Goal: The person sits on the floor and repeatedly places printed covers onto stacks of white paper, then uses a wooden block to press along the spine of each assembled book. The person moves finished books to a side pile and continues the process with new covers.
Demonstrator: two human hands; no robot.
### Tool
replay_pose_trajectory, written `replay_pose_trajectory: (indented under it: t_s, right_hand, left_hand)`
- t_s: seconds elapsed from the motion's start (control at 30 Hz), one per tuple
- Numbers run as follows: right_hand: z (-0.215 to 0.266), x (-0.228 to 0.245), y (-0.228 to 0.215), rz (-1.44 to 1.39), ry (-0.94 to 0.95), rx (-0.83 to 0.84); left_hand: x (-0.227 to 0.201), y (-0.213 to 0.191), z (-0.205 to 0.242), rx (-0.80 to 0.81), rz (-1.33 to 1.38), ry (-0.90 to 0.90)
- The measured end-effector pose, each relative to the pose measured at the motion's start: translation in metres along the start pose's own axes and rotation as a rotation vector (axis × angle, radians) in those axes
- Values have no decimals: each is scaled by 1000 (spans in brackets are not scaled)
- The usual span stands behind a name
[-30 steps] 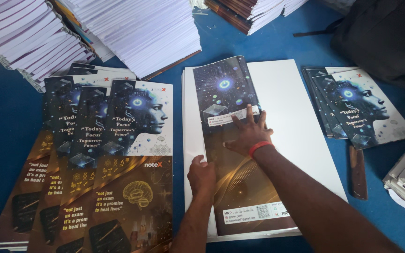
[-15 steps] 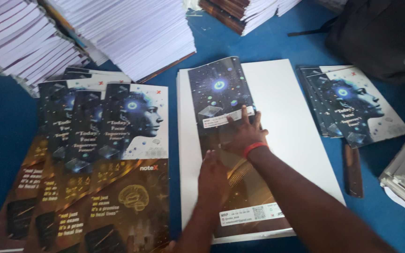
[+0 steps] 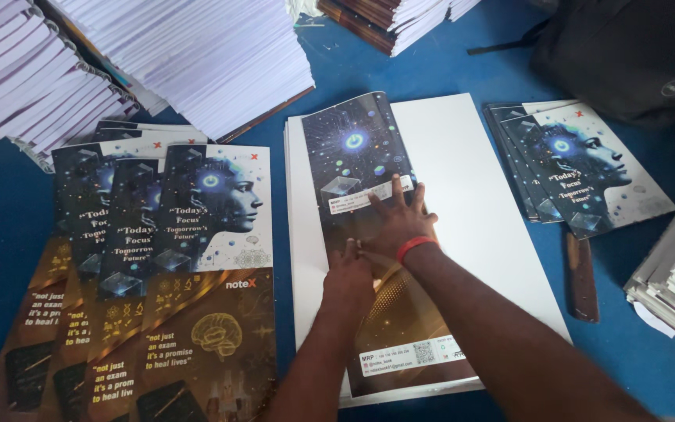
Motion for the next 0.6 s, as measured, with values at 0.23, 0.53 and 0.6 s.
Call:
replay_pose_trajectory:
  t_s: [0.23, 0.53, 0.6]
  right_hand:
    - [-6, -29, 21, 65, -131, -103]
    - [18, -104, 41, -174, -90, -257]
    - [15, -122, 49, -146, -58, -279]
  left_hand:
    - [-5, 3, 1, 102, -22, -26]
    - [8, 20, -7, -40, -146, 39]
    - [8, 20, -3, -45, -158, 51]
Point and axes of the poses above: each hand's wrist, its own z-axis away from the middle knuckle, its own y-axis out of the palm, x = y × z, the point moved 8 cm from there along -z, towards the middle knuckle, and after that the axes turned 12 degrees about x, right-handed, at the moved point
